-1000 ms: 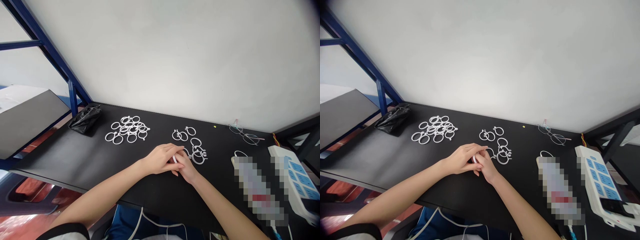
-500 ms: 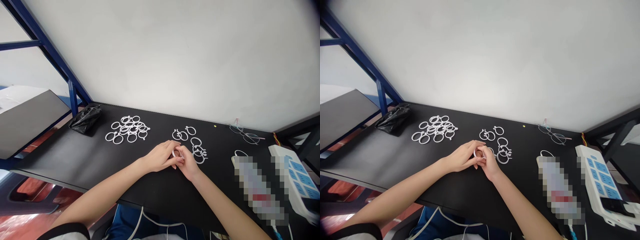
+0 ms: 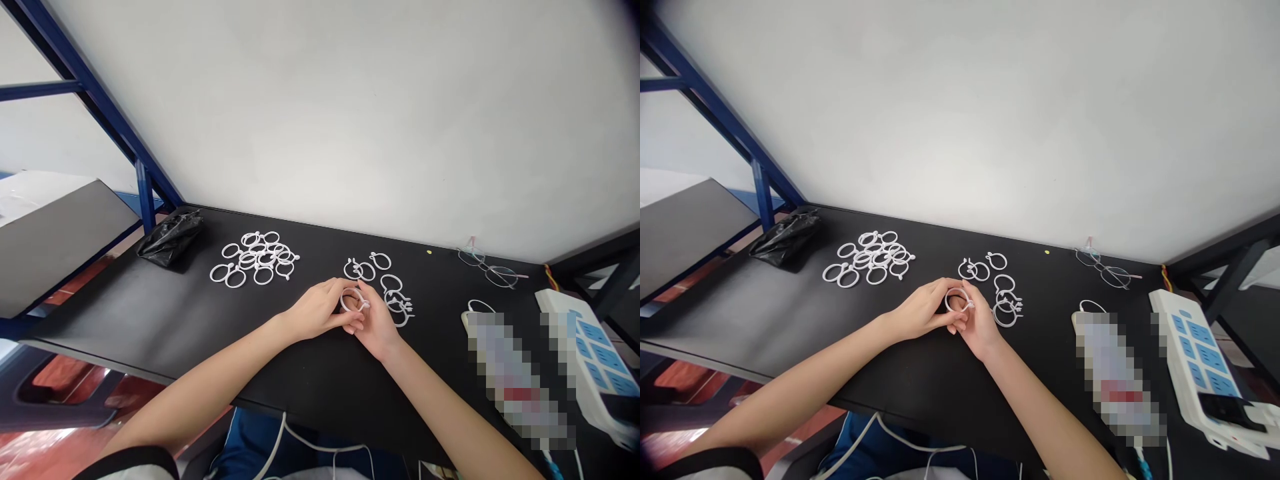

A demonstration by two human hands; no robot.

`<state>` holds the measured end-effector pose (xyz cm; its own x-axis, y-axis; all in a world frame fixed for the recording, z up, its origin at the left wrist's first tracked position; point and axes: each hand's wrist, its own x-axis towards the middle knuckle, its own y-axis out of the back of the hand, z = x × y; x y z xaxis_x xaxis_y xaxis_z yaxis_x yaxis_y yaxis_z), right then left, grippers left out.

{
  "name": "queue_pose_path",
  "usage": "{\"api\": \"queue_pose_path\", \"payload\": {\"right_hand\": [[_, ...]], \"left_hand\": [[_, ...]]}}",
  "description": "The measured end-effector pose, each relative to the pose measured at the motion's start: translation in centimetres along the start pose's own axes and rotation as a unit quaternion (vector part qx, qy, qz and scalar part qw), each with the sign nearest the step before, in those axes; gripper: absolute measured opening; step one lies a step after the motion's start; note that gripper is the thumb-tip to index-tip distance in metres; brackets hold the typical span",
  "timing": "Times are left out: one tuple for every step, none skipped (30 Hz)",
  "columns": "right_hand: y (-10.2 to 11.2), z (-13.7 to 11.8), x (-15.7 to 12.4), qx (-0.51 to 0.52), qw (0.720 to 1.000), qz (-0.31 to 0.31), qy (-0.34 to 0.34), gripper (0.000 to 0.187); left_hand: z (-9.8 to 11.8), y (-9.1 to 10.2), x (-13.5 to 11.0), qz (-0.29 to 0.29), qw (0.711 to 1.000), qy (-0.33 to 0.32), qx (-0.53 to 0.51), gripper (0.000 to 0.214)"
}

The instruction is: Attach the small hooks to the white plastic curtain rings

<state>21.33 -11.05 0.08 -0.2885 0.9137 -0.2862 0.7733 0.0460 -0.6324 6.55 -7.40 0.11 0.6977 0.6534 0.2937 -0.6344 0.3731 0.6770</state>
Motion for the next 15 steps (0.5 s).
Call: {"api": "queue_pose_path", "payload": {"right_hand": [[-0.17,0.04,-0.05,-0.019,1.000,0.003,0.010,0.046],[-0.34,0.08,-0.12,-0.044,0.999,0.008,0.020,0.046],[-0.49,0.14,-0.18,-0.071,0.997,0.013,0.030,0.045],[-0.60,0.20,-0.25,-0.096,0.995,0.016,0.036,0.044],[-0.67,0.27,-0.30,-0.116,0.992,0.018,0.039,0.044],[-0.69,0.35,-0.33,-0.127,0.991,0.016,0.039,0.045],[-0.67,0.42,-0.35,-0.130,0.991,0.012,0.035,0.046],[-0.62,0.49,-0.35,-0.128,0.991,0.008,0.032,0.049],[-0.55,0.56,-0.34,-0.124,0.992,0.005,0.030,0.051],[-0.49,0.62,-0.31,-0.120,0.992,0.003,0.029,0.052],[-0.43,0.68,-0.28,-0.116,0.993,0.003,0.030,0.054],[-0.39,0.73,-0.25,-0.115,0.993,0.004,0.031,0.054],[-0.37,0.79,-0.21,-0.116,0.993,0.005,0.033,0.055],[-0.35,0.85,-0.19,-0.118,0.992,0.005,0.036,0.056],[-0.33,0.93,-0.16,-0.123,0.992,0.003,0.040,0.057]], "left_hand": [[-0.02,-0.02,-0.02,-0.002,1.000,-0.003,-0.003,0.048],[-0.04,-0.05,-0.04,-0.004,1.000,-0.008,-0.004,0.047],[-0.06,-0.08,-0.06,-0.007,1.000,-0.015,-0.003,0.047],[-0.08,-0.13,-0.09,-0.010,1.000,-0.020,0.000,0.046],[-0.11,-0.19,-0.12,-0.013,1.000,-0.025,0.003,0.044],[-0.13,-0.25,-0.15,-0.015,0.999,-0.029,0.005,0.042],[-0.17,-0.31,-0.17,-0.015,0.999,-0.032,0.007,0.040],[-0.21,-0.37,-0.19,-0.015,0.999,-0.036,0.007,0.038],[-0.26,-0.43,-0.20,-0.015,0.999,-0.043,0.007,0.036],[-0.31,-0.48,-0.22,-0.013,0.999,-0.050,0.006,0.034],[-0.35,-0.51,-0.22,-0.012,0.998,-0.055,0.005,0.032],[-0.39,-0.53,-0.23,-0.010,0.998,-0.057,0.003,0.031],[-0.40,-0.54,-0.23,-0.008,0.998,-0.056,-0.001,0.029],[-0.38,-0.53,-0.23,-0.006,0.999,-0.054,-0.007,0.028],[-0.34,-0.51,-0.24,-0.006,0.999,-0.050,-0.015,0.027]]}}
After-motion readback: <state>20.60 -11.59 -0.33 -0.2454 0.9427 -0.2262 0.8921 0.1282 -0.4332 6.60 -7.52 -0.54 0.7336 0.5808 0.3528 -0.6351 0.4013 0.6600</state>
